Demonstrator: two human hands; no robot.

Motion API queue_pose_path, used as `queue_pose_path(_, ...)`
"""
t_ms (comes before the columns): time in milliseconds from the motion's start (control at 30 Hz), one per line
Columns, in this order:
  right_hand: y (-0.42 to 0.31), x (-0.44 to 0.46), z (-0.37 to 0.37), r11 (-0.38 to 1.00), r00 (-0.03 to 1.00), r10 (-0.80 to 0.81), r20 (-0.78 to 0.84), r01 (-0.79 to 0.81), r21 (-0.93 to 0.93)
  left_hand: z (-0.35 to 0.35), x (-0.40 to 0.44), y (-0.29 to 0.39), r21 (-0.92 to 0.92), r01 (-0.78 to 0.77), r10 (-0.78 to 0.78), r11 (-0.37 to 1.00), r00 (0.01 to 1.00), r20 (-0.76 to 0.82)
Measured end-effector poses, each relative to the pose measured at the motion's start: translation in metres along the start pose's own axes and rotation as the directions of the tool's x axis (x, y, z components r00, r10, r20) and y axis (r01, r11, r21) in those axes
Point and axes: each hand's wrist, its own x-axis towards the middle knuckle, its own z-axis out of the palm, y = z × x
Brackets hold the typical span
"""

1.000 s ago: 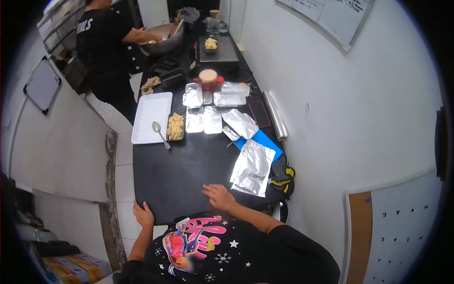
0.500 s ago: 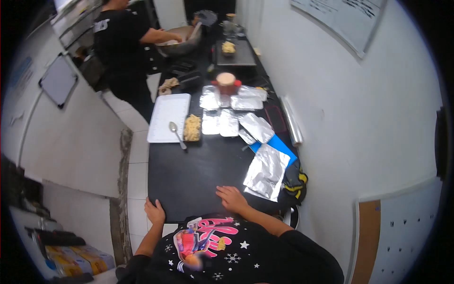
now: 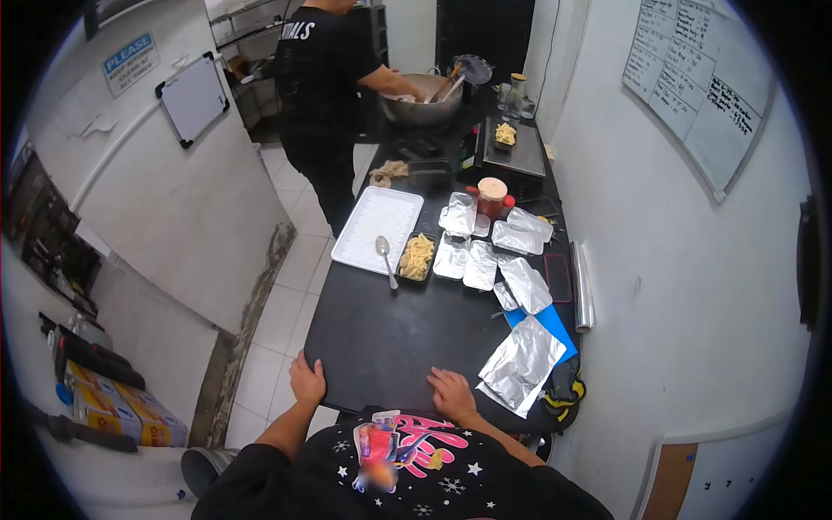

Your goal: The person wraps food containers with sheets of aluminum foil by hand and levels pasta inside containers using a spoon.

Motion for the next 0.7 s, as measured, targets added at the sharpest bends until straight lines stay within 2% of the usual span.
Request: queue_pose_path(700,0.0017,-0.0018,-0.0004,1.0,0.999,-0.021,-0.031,0.021,-0.014,0.0028,-0.0005,0.001,0.034,0.005,-0.005,0.999,1.0,-0.006)
